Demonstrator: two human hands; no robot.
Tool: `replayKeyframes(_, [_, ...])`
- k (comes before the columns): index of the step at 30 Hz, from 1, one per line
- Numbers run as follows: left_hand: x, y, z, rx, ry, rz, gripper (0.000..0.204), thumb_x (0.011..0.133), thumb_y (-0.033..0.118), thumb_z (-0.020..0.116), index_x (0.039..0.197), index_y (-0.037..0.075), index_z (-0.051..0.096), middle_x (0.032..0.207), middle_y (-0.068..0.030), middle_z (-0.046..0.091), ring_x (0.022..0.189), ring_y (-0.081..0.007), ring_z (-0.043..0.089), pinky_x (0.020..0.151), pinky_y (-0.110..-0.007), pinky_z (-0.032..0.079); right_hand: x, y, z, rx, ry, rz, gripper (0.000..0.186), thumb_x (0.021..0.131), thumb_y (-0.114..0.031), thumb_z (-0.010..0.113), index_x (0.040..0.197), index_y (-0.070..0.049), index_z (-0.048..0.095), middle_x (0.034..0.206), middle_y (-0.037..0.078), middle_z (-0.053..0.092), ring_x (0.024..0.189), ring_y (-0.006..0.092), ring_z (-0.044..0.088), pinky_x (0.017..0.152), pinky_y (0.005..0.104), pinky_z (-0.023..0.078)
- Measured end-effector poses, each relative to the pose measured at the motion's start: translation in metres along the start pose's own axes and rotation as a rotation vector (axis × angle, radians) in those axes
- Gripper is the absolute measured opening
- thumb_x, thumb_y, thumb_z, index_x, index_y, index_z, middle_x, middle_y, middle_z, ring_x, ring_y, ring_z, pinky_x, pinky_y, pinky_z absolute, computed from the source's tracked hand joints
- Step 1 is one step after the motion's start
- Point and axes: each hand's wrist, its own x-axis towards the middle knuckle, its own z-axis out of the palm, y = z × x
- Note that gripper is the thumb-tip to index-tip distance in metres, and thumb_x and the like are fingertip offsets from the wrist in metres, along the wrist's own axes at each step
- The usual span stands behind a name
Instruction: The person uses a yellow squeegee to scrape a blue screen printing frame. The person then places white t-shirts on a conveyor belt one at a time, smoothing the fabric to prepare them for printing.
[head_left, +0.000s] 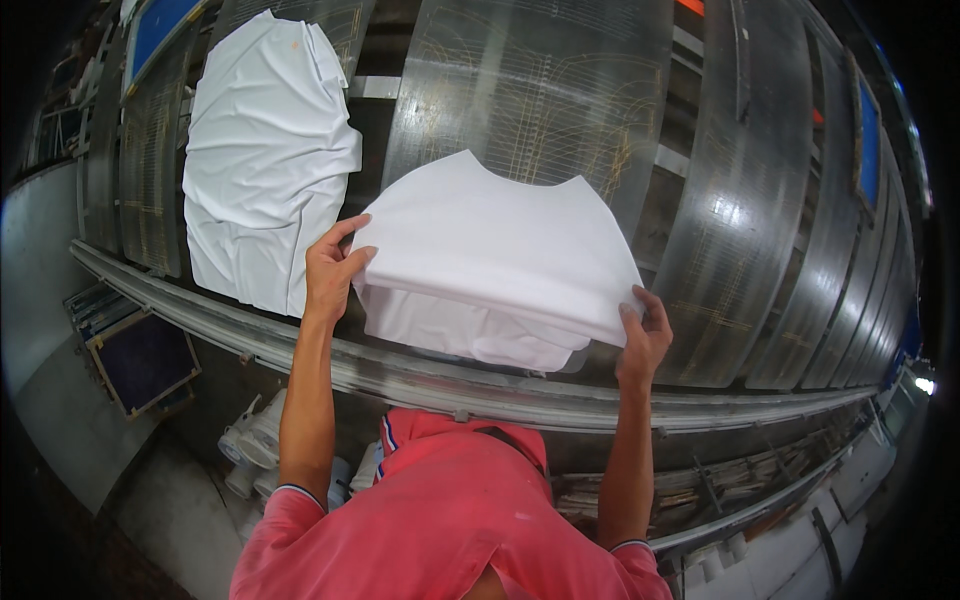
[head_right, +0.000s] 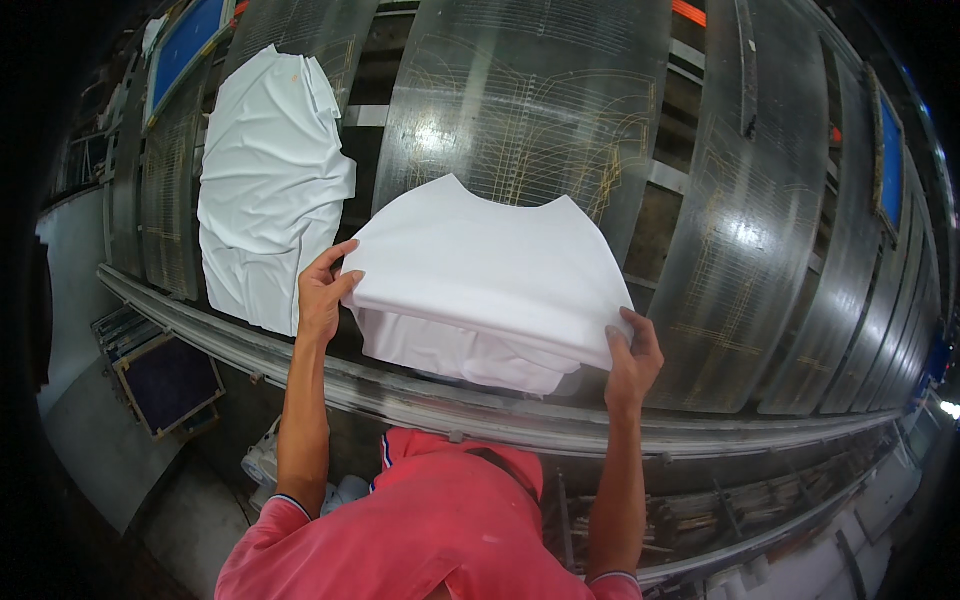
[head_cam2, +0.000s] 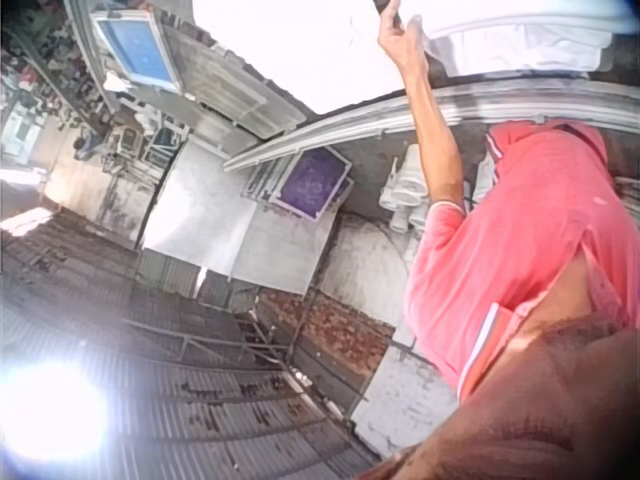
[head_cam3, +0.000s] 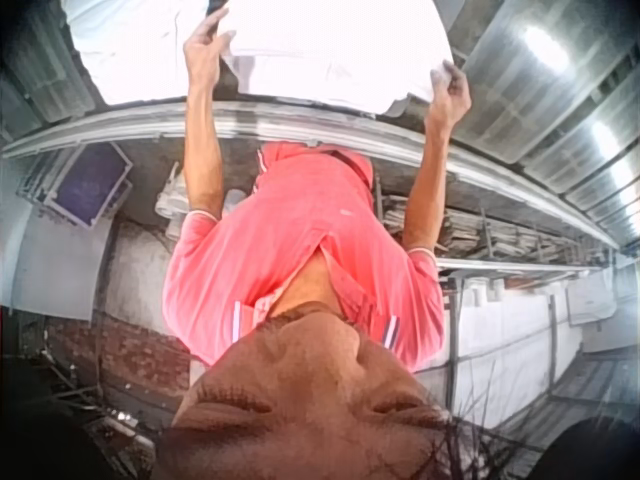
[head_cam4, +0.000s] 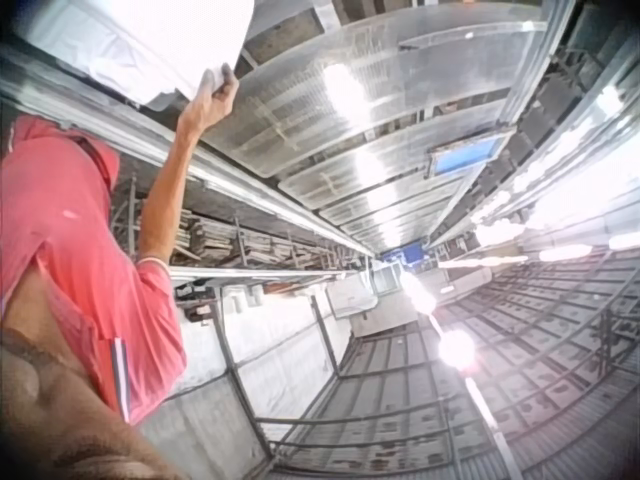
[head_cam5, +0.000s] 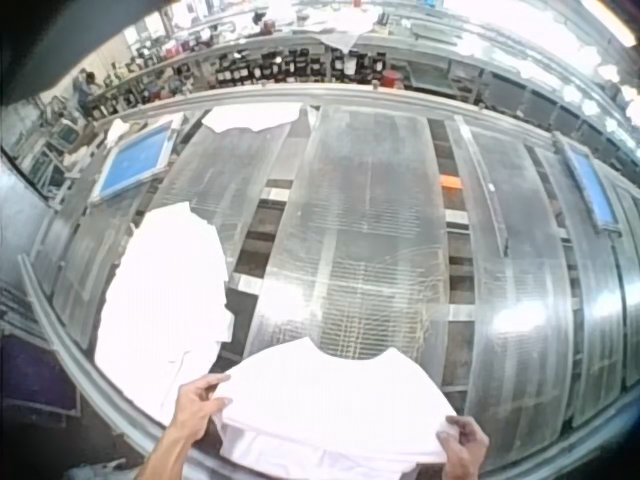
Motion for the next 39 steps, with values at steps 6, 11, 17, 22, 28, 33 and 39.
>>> replayKeyframes(6, [-0.003, -0.008, -0.008, -0.015, -0.021, -0.035, 0.048, 0.082, -0.013, 0.064, 0.13, -0.007, 0.056, 0.108, -0.0124, 0.069, 0.092, -0.0114, 0.065, 0.083, -0.023, 0.051, -0.005, 0.005, -0.002, 0.023, -0.012, -0.009, 0.032, 0.084, 0.003, 0.063, 0.116, 0.007, 0.063, 0.107, 0.012, 0.064, 0.097, 0.0157, 0.058, 0.092, 0.0286, 0.043])
replayKeyframes(11, [-0.008, -0.01, -0.008, -0.013, -0.013, -0.033, 0.048, 0.083, -0.013, 0.064, 0.129, -0.006, 0.056, 0.108, -0.0124, 0.069, 0.093, -0.0118, 0.065, 0.084, -0.023, 0.051, -0.011, 0.009, -0.003, 0.023, -0.017, -0.006, 0.032, 0.084, 0.003, 0.064, 0.115, 0.006, 0.063, 0.106, 0.012, 0.065, 0.096, 0.0153, 0.059, 0.091, 0.0281, 0.044])
replayKeyframes(17, [-0.006, -0.02, -0.014, -0.004, -0.012, -0.044, 0.048, 0.082, -0.01, 0.065, 0.129, -0.005, 0.057, 0.117, -0.0103, 0.064, 0.095, -0.011, 0.063, 0.086, -0.023, 0.049, -0.014, 0.021, -0.002, 0.04, -0.015, -0.007, 0.038, 0.085, 0.002, 0.064, 0.122, 0.008, 0.059, 0.109, 0.013, 0.064, 0.1, 0.0168, 0.059, 0.093, 0.0292, 0.044])
replayKeyframes(22, [-0.004, -0.037, -0.027, 0.176, 0.038, -0.077, 0.046, 0.084, -0.007, 0.064, 0.13, -0.006, 0.056, 0.118, -0.0123, 0.064, 0.096, -0.0126, 0.063, 0.088, -0.026, 0.049, -0.012, 0.018, -0.001, -0.003, -0.036, 0.158, 0.048, 0.086, 0.002, 0.062, 0.132, 0.008, 0.051, 0.115, 0.016, 0.063, 0.107, 0.0201, 0.059, 0.097, 0.0313, 0.044])
replayKeyframes(28, [-0.019, -0.062, -0.052, 0.25, -0.036, -0.027, 0.05, 0.085, -0.008, 0.058, 0.134, -0.007, 0.051, 0.125, -0.017, 0.062, 0.113, -0.0189, 0.059, 0.099, -0.029, 0.044, -0.017, 0.054, -0.036, -0.085, -0.008, 0.051, 0.047, 0.084, 0.007, 0.049, 0.131, 0.008, 0.051, 0.124, 0.02, 0.063, 0.119, 0.0259, 0.059, 0.105, 0.0355, 0.041])
replayKeyframes(33, [-0.02, -0.072, -0.053, 0.163, -0.099, -0.141, 0.044, 0.085, -0.005, 0.06, 0.128, -0.008, 0.056, 0.115, -0.0102, 0.066, 0.101, -0.0135, 0.061, 0.09, -0.025, 0.046, -0.034, 0.07, -0.037, 0.002, -0.075, 0.215, 0.047, 0.085, 0.004, 0.053, 0.131, 0.008, 0.053, 0.122, 0.015, 0.063, 0.113, 0.0213, 0.06, 0.095, 0.0322, 0.047])
replayKeyframes(39, [-0.024, -0.059, -0.054, 0.666, 0.164, 0.044, 0.019, 0.081, 0.01, 0.075, 0.092, -0.005, 0.072, 0.073, -0.0065, 0.068, 0.066, -0.0103, 0.058, 0.063, -0.027, 0.047, -0.03, 0.083, -0.043, -0.196, -0.016, -0.237, 0.014, 0.084, 0.0, 0.061, 0.097, 0.005, 0.065, 0.123, 0.015, 0.06, 0.105, 0.0207, 0.06, 0.086, 0.0316, 0.05])
